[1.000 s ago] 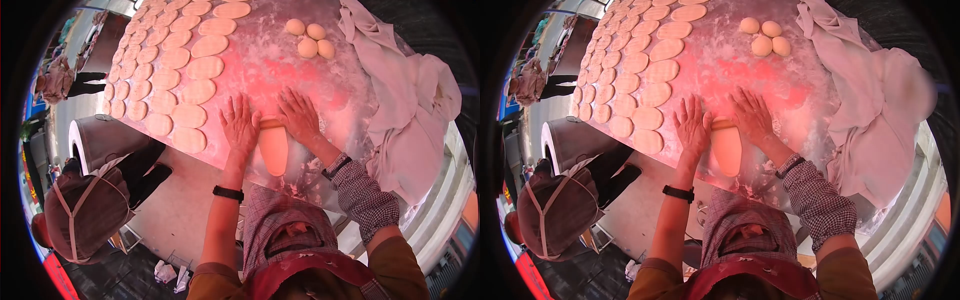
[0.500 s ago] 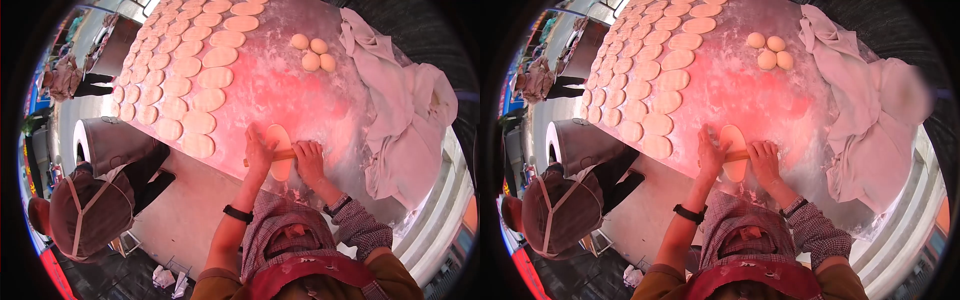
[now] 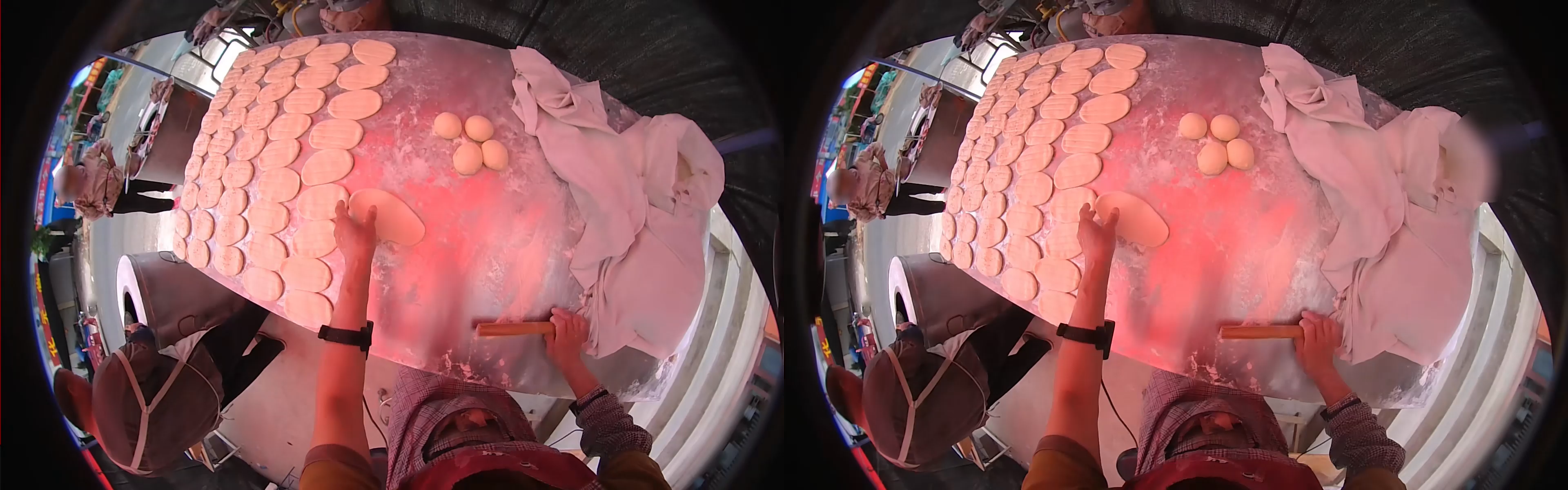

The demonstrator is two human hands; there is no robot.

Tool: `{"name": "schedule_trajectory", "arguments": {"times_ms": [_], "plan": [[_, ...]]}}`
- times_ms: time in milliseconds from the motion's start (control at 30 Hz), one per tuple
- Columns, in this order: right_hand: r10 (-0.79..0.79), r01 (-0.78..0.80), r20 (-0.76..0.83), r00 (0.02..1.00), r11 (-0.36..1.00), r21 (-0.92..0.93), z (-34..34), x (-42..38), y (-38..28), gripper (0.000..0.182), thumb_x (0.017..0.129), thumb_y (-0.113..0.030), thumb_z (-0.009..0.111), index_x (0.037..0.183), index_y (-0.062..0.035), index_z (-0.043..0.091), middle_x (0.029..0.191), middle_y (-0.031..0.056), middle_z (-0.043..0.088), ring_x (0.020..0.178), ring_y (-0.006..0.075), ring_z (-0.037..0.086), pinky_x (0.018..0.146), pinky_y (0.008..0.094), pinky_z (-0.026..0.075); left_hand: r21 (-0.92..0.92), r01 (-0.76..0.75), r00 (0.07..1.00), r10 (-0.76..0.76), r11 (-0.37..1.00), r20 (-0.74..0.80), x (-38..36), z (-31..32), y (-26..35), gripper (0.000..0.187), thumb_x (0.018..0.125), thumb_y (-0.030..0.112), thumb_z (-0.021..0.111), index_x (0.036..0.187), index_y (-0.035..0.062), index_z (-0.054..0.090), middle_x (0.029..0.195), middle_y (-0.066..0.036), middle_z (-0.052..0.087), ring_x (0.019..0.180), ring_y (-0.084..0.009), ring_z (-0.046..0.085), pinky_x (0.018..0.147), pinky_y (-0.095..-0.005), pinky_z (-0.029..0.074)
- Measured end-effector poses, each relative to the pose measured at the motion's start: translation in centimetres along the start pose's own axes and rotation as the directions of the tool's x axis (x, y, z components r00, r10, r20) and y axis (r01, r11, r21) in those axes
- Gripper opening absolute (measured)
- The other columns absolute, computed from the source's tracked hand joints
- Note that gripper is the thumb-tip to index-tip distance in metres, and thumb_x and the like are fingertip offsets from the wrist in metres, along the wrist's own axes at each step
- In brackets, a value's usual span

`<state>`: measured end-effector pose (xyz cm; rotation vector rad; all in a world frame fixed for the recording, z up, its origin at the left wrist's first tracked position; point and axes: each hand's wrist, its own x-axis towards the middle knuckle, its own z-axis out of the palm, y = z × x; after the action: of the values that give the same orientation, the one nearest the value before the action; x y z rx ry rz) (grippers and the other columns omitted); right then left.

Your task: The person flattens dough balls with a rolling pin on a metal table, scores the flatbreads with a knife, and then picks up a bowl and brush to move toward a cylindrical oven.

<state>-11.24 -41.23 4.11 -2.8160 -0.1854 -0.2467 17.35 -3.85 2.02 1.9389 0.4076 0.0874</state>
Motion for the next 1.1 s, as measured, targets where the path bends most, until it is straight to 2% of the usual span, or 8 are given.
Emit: {"name": "schedule_trajectory", "arguments": {"times_ms": [33, 133, 367, 433, 567, 733, 867, 1100], "plan": [[-0.023, 0.021, -0.045, 0.999, 0.998, -0.054, 0.7, -0.3, 0.5, 0.026, 0.076, -0.01, 0.062, 0.101, -0.0058, 0.055, 0.111, 0.0122, 0.062, 0.094, 0.0327, 0.059, 0.088, 0.0474, 0.04, 0.566, -0.21, 0.917, 0.361, 0.797, -0.169, 1.5, 1.2, -0.3, 0.042, 0.089, 0.018, 0.068, 0.123, -0.0032, 0.057, 0.12, -0.021, 0.063, 0.112, -0.0327, 0.06, 0.095, -0.0428, 0.048], [-0.02, 0.012, -0.064, 0.998, 0.992, -0.124, 1.2, -0.1, 0.5, 0.035, 0.075, -0.017, 0.065, 0.105, -0.0049, 0.055, 0.115, 0.0129, 0.061, 0.097, 0.034, 0.059, 0.087, 0.051, 0.041, 0.272, -0.379, 0.921, 0.33, 0.885, 0.208, 2.0, 7.4, 5.2, 0.045, 0.094, 0.024, 0.06, 0.13, -0.0007, 0.054, 0.135, -0.023, 0.054, 0.128, -0.0381, 0.048, 0.107, -0.0466, 0.038], [-0.007, 0.002, -0.041, 0.999, 0.991, -0.132, 1.8, 0.1, 1.4, 0.041, 0.075, -0.022, 0.065, 0.109, -0.0042, 0.054, 0.121, 0.0132, 0.059, 0.099, 0.0351, 0.058, 0.087, 0.0529, 0.04, 0.172, -0.422, 0.889, 0.37, 0.89, 0.27, -3.3, 18.1, 5.6, 0.051, 0.089, 0.02, 0.064, 0.134, -0.0003, 0.049, 0.139, -0.02, 0.048, 0.132, -0.0385, 0.041, 0.109, -0.0468, 0.036], [0.027, -0.036, -0.061, 0.998, 0.988, -0.153, 1.6, -0.4, 1.0, 0.04, 0.075, -0.023, 0.064, 0.11, -0.005, 0.054, 0.12, 0.013, 0.059, 0.098, 0.0347, 0.058, 0.087, 0.0519, 0.041, 0.378, -0.326, 0.805, 0.044, 0.867, 0.592, -5.7, 14.7, 7.7, 0.054, 0.084, 0.012, 0.067, 0.135, 0.0033, 0.05, 0.136, -0.016, 0.053, 0.132, -0.0374, 0.042, 0.109, -0.0473, 0.035], [0.067, -0.074, -0.054, 0.996, 0.987, -0.146, 1.4, -0.6, 1.0, 0.041, 0.074, -0.026, 0.067, 0.108, -0.0056, 0.055, 0.12, 0.0121, 0.06, 0.101, 0.0315, 0.059, 0.089, 0.0494, 0.042, 0.265, -0.507, 0.862, 0.473, 0.82, 0.183, -8.5, 15.8, 2.7, 0.054, 0.082, 0.009, 0.069, 0.133, 0.0048, 0.053, 0.139, -0.015, 0.051, 0.131, -0.0363, 0.044, 0.108, -0.0491, 0.036], [-0.064, 0.062, -0.019, 0.998, 0.994, -0.091, 0.2, -2.1, 1.6, 0.044, 0.071, -0.025, 0.071, 0.107, -0.0064, 0.055, 0.121, 0.0117, 0.059, 0.103, 0.0301, 0.059, 0.09, 0.0483, 0.042, -0.124, -0.775, 0.397, 0.63, 0.62, 0.667, -16.2, 17.0, 2.7, 0.052, 0.075, -0.005, 0.061, 0.126, 0.0027, 0.059, 0.129, -0.014, 0.06, 0.121, -0.0316, 0.056, 0.102, -0.042, 0.047], [-0.123, 0.117, -0.07, 0.99, 0.989, -0.094, 1.2, -4.8, 2.5, 0.043, 0.07, -0.027, 0.07, 0.105, -0.007, 0.054, 0.115, 0.0113, 0.058, 0.099, 0.0311, 0.058, 0.088, 0.0532, 0.04, 0.076, -0.684, 0.653, 0.563, 0.725, 0.506, -18.9, 17.6, 2.9, 0.056, 0.086, 0.021, 0.066, 0.135, 0.0008, 0.05, 0.142, -0.017, 0.047, 0.137, -0.0372, 0.039, 0.111, -0.0492, 0.034], [-0.145, 0.12, -0.229, 0.963, 0.986, -0.119, -2.4, -2.5, -0.3, 0.027, 0.081, -0.023, 0.068, 0.102, -0.0091, 0.06, 0.102, 0.0074, 0.065, 0.089, 0.0297, 0.06, 0.083, 0.0493, 0.044, 0.105, -0.785, 0.55, 0.608, 0.611, 0.572, -21.7, 19.7, -0.1, 0.044, 0.086, 0.006, 0.055, 0.13, 0.0059, 0.056, 0.147, -0.016, 0.043, 0.139, -0.0357, 0.037, 0.113, -0.048, 0.031]]}}
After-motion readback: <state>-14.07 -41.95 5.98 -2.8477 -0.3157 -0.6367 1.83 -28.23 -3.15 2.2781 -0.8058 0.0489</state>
